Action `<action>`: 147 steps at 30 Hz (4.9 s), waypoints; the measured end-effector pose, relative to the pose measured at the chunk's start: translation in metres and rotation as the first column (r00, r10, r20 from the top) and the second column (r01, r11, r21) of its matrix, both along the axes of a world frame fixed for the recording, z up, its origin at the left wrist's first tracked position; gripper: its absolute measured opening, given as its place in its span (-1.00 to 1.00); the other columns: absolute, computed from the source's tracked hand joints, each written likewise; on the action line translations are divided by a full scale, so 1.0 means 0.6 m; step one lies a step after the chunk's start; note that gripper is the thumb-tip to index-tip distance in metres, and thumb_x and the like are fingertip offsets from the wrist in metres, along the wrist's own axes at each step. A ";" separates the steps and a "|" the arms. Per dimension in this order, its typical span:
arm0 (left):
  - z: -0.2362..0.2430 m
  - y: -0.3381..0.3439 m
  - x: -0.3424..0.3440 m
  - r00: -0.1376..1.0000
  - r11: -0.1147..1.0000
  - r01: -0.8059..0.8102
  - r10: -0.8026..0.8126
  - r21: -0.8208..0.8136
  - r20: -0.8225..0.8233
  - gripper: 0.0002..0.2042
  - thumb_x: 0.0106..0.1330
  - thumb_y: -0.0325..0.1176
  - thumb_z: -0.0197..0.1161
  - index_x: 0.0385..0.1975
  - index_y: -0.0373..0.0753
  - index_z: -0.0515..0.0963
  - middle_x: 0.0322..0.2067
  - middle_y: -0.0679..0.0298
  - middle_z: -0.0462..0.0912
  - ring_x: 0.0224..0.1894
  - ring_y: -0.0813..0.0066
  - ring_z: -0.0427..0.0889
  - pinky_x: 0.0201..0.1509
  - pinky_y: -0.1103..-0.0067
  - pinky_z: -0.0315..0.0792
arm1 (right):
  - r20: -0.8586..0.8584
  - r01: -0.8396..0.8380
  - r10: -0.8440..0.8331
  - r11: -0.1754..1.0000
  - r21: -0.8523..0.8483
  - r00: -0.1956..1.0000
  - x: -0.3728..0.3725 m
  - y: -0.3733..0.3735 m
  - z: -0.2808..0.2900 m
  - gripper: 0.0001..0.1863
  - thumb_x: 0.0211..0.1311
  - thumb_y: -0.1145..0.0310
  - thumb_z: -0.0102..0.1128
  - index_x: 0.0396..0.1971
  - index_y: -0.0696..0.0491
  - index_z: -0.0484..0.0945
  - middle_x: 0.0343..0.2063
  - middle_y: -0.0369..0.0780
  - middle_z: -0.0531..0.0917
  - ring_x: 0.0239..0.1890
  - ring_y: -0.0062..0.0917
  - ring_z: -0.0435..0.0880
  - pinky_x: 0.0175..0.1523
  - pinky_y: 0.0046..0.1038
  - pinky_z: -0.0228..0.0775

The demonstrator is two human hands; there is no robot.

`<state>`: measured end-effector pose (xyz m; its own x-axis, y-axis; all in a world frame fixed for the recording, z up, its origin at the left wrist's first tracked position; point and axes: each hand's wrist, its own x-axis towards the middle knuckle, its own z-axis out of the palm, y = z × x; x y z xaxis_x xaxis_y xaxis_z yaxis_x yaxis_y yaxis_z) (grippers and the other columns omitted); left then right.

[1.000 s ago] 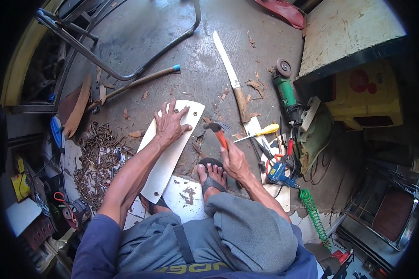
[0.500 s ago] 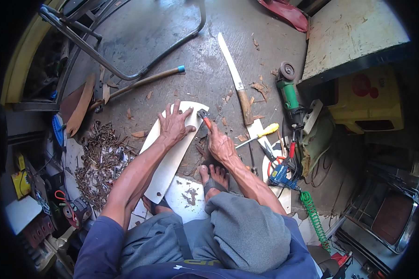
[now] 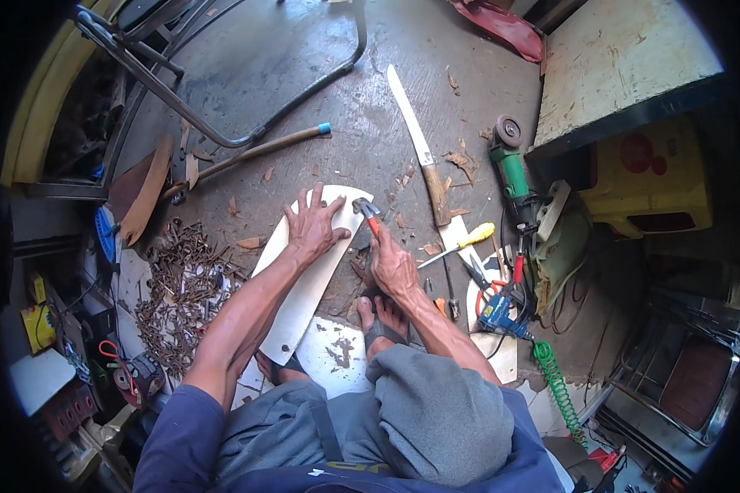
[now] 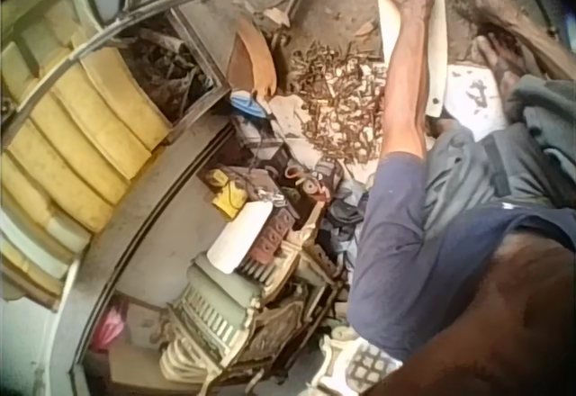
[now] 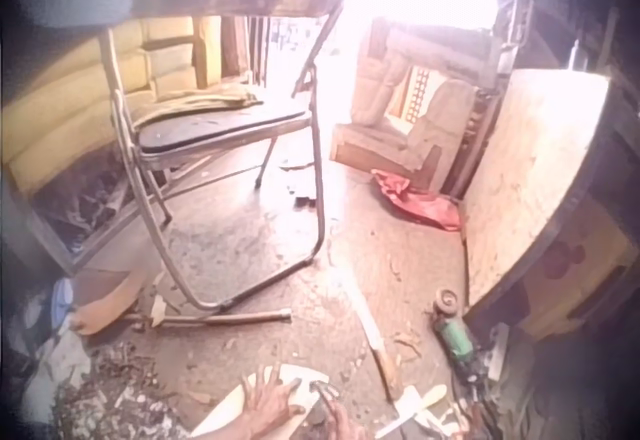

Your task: The person uses pliers to pull wires from a curved wooden panel and prys out staples with a screwdriver. They then use a hammer to tap at the wood and use an angle grinder to smooth a small metal rod.

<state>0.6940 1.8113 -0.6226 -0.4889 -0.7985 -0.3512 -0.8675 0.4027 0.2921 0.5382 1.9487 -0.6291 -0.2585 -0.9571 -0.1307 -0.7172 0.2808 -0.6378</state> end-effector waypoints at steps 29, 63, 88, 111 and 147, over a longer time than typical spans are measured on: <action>-0.033 0.014 -0.050 0.968 0.999 0.007 0.002 0.035 -0.249 -0.35 -0.05 0.05 0.58 0.12 0.07 0.63 0.33 0.13 0.26 0.41 -0.05 0.06 0.34 -0.06 0.03 | 0.074 0.200 -0.202 0.979 0.032 0.977 -0.039 0.084 0.003 -0.62 0.55 0.18 -0.01 0.21 0.05 0.36 -0.49 0.23 0.63 -0.35 0.20 0.69 -0.37 0.09 0.47; -0.033 -0.039 -0.127 0.976 0.995 -0.082 0.090 0.048 -0.198 -0.41 0.07 -0.01 0.57 0.11 0.01 0.54 0.09 0.04 0.36 0.20 -0.03 0.27 0.21 0.06 0.19 | -0.084 0.216 -0.203 0.958 0.189 0.976 -0.061 0.032 -0.006 -0.70 0.54 0.21 -0.03 0.04 0.11 0.30 -0.56 0.23 0.60 -0.43 0.27 0.64 -0.40 0.14 0.41; 0.422 -0.098 0.139 0.800 0.905 -0.151 0.348 0.398 -0.488 -0.67 0.19 -0.27 0.50 -0.13 -0.32 0.66 -0.26 0.13 0.74 -0.24 0.39 0.71 -0.11 0.45 0.54 | -0.634 0.290 -0.416 0.909 -0.299 0.652 -0.122 0.170 0.056 -0.56 0.35 0.34 0.19 0.18 0.13 0.41 -0.23 0.09 0.60 -0.11 -0.03 0.64 0.00 -0.12 0.45; 0.393 0.196 0.252 0.746 0.721 0.092 -0.507 -0.686 -0.432 -0.83 -0.01 -0.53 0.40 -0.43 -0.14 0.59 -0.35 0.38 0.50 -0.34 0.46 0.50 -0.32 0.51 0.41 | 0.032 -0.145 0.147 0.988 -0.060 0.989 0.045 0.004 -0.080 -0.74 0.24 0.29 0.34 -0.24 0.13 0.53 -0.35 -0.05 0.61 -0.25 -0.11 0.65 -0.16 -0.16 0.49; 0.077 0.280 0.299 0.873 0.811 0.278 -0.437 -0.514 -0.218 -0.68 0.22 -0.26 0.18 -0.01 0.00 0.60 -0.12 0.36 0.51 -0.01 0.45 0.51 0.15 0.38 0.34 | 0.228 -0.618 0.629 0.776 -0.124 0.743 0.120 0.032 0.082 -0.82 0.19 0.32 0.41 -0.24 0.05 0.70 -0.33 -0.20 0.67 -0.21 -0.27 0.64 -0.10 -0.27 0.52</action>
